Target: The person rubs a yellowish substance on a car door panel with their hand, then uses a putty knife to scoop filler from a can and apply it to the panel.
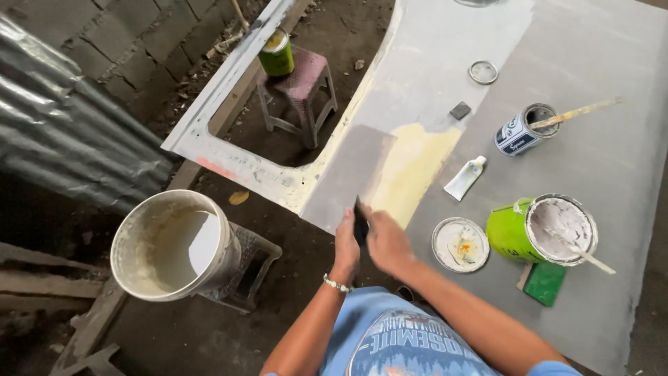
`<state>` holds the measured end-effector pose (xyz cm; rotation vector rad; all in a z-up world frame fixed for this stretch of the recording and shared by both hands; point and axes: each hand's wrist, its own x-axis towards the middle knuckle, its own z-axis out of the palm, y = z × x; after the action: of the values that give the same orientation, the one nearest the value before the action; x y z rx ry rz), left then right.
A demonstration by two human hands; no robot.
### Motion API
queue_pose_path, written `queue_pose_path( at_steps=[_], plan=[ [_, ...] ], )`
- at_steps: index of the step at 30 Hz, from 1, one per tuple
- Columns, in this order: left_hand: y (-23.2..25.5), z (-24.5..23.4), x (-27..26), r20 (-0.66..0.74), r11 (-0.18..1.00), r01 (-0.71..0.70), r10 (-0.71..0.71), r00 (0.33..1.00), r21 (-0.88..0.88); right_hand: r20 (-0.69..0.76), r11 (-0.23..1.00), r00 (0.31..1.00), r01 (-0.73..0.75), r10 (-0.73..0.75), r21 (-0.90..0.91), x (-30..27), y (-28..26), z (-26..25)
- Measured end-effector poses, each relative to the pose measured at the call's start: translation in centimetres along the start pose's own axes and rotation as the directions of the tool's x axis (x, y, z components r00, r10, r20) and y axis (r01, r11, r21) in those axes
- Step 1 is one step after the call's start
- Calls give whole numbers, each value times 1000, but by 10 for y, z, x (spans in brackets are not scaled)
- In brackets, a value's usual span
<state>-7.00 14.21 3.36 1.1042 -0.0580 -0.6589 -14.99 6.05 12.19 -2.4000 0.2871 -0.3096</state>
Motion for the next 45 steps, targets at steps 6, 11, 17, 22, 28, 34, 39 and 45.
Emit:
queue_pose_path(
  at_steps=[6,11,17,22,28,34,39,45],
  plan=[
    [37,-8,8,25,1000,28,-27,999,-15,123,999,991,-50,52,-18,7,-24,4],
    [71,-27,16,116,997,32,-41,992,76,-61,979,982,-171,179,113,45,27,13],
    [83,-76,43,-166,956,103,-153,974,-275,58,767,829,-540,557,347,40,47,12],
    [36,-90,41,-222,893,157,-269,937,-421,116,869,947,-322,300,376,16,-14,14],
    [-31,-131,58,10,792,443,-484,875,-420,137,879,873,445,-469,174,22,-83,-2],
    [-6,-117,34,161,732,570,-554,817,-374,163,802,786,594,-596,63,42,-67,10],
    [37,-108,8,476,548,661,-459,750,-513,60,845,843,534,-535,32,50,-99,-4],
    [42,-114,8,483,496,698,-504,716,-517,36,915,918,396,-395,-81,60,-57,15]
  ],
)
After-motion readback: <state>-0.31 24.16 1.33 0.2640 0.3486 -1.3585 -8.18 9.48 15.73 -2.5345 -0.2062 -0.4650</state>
